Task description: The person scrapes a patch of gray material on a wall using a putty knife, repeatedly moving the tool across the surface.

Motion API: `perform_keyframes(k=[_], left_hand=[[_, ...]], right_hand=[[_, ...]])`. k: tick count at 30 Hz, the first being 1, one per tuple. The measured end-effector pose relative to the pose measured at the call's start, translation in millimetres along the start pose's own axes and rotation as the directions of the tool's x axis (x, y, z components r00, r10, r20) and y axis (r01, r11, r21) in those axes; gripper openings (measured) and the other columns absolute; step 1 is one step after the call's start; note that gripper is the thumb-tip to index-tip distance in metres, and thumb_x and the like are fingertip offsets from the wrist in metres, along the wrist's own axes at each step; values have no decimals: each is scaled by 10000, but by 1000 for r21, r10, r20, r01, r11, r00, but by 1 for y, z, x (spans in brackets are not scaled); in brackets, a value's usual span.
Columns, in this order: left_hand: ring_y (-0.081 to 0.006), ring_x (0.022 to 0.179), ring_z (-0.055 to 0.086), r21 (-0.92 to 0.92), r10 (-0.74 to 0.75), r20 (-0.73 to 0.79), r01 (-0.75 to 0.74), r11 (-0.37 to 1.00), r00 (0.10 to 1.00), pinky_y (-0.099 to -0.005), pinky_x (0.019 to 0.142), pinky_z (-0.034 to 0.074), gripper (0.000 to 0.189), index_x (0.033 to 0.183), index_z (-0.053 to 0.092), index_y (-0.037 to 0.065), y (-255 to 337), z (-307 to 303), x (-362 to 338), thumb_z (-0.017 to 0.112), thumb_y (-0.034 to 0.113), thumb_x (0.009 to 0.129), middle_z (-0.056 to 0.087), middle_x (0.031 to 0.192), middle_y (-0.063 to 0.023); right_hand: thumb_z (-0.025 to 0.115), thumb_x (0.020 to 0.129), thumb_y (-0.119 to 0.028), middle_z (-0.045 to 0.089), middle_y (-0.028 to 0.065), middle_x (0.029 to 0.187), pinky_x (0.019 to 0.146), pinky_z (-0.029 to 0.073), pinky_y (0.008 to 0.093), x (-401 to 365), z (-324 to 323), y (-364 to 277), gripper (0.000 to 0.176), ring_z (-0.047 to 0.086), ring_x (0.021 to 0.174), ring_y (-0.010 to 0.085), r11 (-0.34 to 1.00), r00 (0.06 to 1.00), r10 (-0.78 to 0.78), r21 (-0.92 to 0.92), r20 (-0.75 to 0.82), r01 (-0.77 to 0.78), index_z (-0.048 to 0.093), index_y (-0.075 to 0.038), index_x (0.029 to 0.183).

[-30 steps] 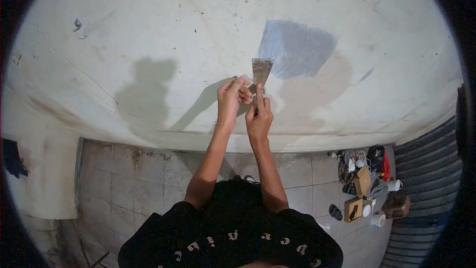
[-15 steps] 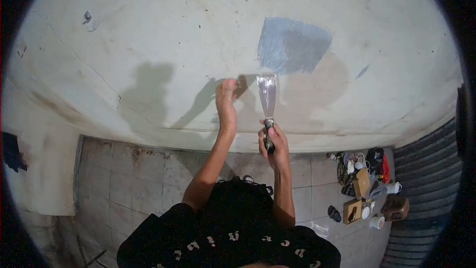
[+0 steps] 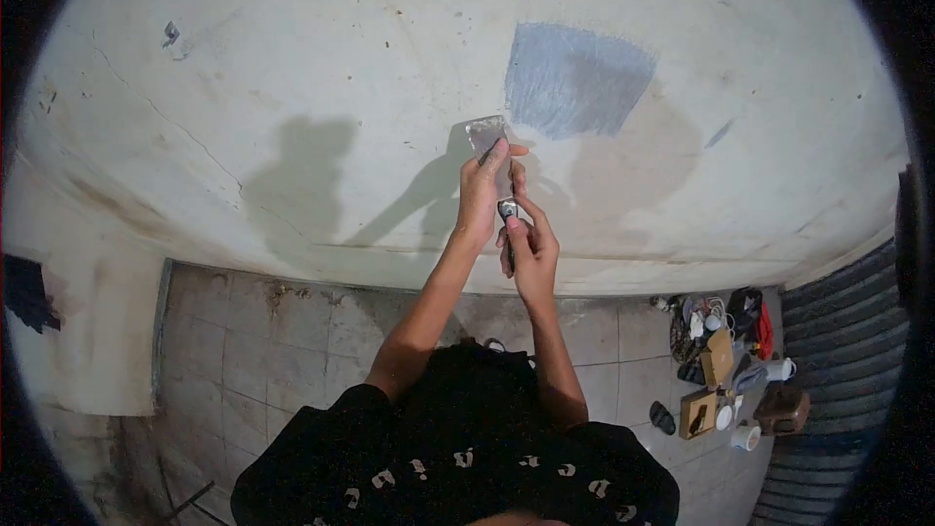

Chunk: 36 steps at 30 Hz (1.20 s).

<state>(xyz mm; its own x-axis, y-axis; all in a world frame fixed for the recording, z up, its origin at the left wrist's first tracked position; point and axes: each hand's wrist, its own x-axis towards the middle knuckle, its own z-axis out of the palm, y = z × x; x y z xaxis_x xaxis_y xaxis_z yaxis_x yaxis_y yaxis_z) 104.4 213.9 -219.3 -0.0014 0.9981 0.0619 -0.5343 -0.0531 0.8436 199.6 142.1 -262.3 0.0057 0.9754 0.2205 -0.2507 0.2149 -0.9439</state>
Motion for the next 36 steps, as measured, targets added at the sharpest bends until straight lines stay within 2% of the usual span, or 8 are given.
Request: perform_keyframes(k=[4,9,13,22,28,31,34,36], left_hand=[[-104,441,469,15,-26,-19,26,1000,999,-241,428,377,448,951,614,-13,1,5,7,546,429,955,516,572,-28],[-93,362,402,37,5,-69,-2,999,998,-234,342,295,432,901,597,9,-6,4,13,538,433,961,485,529,-24],[-92,354,398,51,1,-63,2,999,998,-231,341,293,420,883,589,19,-6,3,13,529,426,968,481,525,-21],[-82,353,393,20,9,-66,-8,1000,998,-223,339,286,401,872,580,25,5,7,11,514,406,979,474,527,-14],[-82,353,382,24,-6,-72,8,1000,997,-225,344,287,395,862,569,26,1,9,10,501,394,988,468,527,-13],[-83,355,379,29,-17,-83,19,999,996,-226,345,285,394,845,558,29,0,7,9,500,392,988,459,526,-11],[-83,356,376,45,-42,-97,47,998,994,-226,346,285,386,834,549,34,3,8,7,505,386,986,451,526,-7],[-82,356,370,90,-61,-112,71,993,992,-227,346,285,384,829,546,38,12,13,7,510,388,984,447,526,-4]], right_hand=[[565,968,-127,528,3,617,366,276,211,1,15,-3,342,399,422,36,987,989,-37,-157,-144,14,518,-31,1293],[611,945,-110,570,10,667,500,359,223,3,18,8,273,478,569,58,996,978,0,-92,-207,-20,565,4,1188],[616,935,-90,589,17,671,514,368,219,6,17,14,270,500,590,63,994,979,46,-93,-199,-65,559,11,1179],[651,896,-67,614,44,689,547,389,214,1,22,19,325,513,606,60,928,923,-302,-297,-239,226,547,17,1192],[654,893,-68,624,76,704,562,417,227,-4,19,7,311,530,634,72,902,945,-237,-412,-224,128,556,19,1175],[657,890,-67,662,121,754,598,463,247,-5,21,4,287,589,678,96,883,944,-228,-459,-241,96,580,29,1149],[661,882,-59,690,175,835,657,505,277,0,23,17,265,650,754,138,825,880,-419,-500,-224,265,604,46,1119],[642,888,-26,683,191,940,780,496,279,-4,23,11,259,646,868,158,828,903,-382,-507,-195,240,580,83,1114]])
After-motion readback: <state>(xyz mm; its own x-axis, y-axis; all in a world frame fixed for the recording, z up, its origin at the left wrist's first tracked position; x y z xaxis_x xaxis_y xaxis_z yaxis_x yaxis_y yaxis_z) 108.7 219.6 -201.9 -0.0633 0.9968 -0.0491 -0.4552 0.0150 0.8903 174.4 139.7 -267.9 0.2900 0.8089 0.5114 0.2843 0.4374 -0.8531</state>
